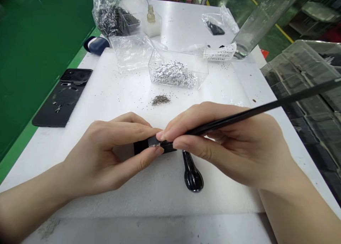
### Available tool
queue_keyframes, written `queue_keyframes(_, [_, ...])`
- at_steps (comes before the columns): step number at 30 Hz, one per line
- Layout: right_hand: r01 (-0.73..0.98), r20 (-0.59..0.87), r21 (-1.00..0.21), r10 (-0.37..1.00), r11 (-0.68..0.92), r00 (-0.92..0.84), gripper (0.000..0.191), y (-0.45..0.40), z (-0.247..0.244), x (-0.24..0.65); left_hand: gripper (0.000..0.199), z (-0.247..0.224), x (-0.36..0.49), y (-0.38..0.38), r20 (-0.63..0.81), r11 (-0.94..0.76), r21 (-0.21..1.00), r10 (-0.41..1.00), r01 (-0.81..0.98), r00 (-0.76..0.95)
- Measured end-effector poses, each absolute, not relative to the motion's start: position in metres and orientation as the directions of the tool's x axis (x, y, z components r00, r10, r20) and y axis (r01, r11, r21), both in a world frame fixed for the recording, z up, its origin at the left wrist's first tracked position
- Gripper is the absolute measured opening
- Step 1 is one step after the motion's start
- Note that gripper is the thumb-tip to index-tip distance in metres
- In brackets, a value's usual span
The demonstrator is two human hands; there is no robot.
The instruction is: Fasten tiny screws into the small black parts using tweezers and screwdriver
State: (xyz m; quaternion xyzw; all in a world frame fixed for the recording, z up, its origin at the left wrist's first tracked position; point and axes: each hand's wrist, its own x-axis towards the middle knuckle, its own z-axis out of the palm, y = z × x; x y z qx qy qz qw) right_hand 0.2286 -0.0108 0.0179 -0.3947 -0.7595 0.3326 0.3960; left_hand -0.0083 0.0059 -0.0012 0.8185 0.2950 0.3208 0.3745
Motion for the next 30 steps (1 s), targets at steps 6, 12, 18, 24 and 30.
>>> queue_keyframes(6, [0.332, 0.341, -0.823, 0.869, 0.46, -0.358, 0.014, -0.0113, 0.0175, 0.2284, 0.01, -0.0034, -0.0094, 0.0052, 0.321, -0.556, 0.798, 0.719, 0.233, 0.616])
queue_keyframes(12, [0.33, 0.349, -0.824, 0.872, 0.46, -0.344, 0.014, -0.0121, 0.0162, 0.2271, 0.011, -0.0026, -0.0084, 0.0047, 0.314, -0.547, 0.803, 0.725, 0.236, 0.613])
queue_keyframes(18, [0.303, 0.358, -0.828, 0.86, 0.472, -0.363, 0.018, -0.0102, 0.0169, 0.2272, 0.013, -0.0037, -0.0089, 0.0053, 0.32, -0.551, 0.8, 0.727, 0.238, 0.607])
queue_keyframes(24, [0.26, 0.336, -0.849, 0.849, 0.461, -0.409, 0.027, -0.0119, 0.0178, 0.2272, 0.013, -0.0039, -0.0102, 0.0057, 0.332, -0.573, 0.785, 0.71, 0.236, 0.621])
queue_keyframes(30, [0.237, 0.364, -0.851, 0.851, 0.469, -0.378, 0.02, -0.0095, 0.0129, 0.226, 0.009, -0.0014, -0.0089, 0.0067, 0.318, -0.587, 0.768, 0.697, 0.256, 0.643])
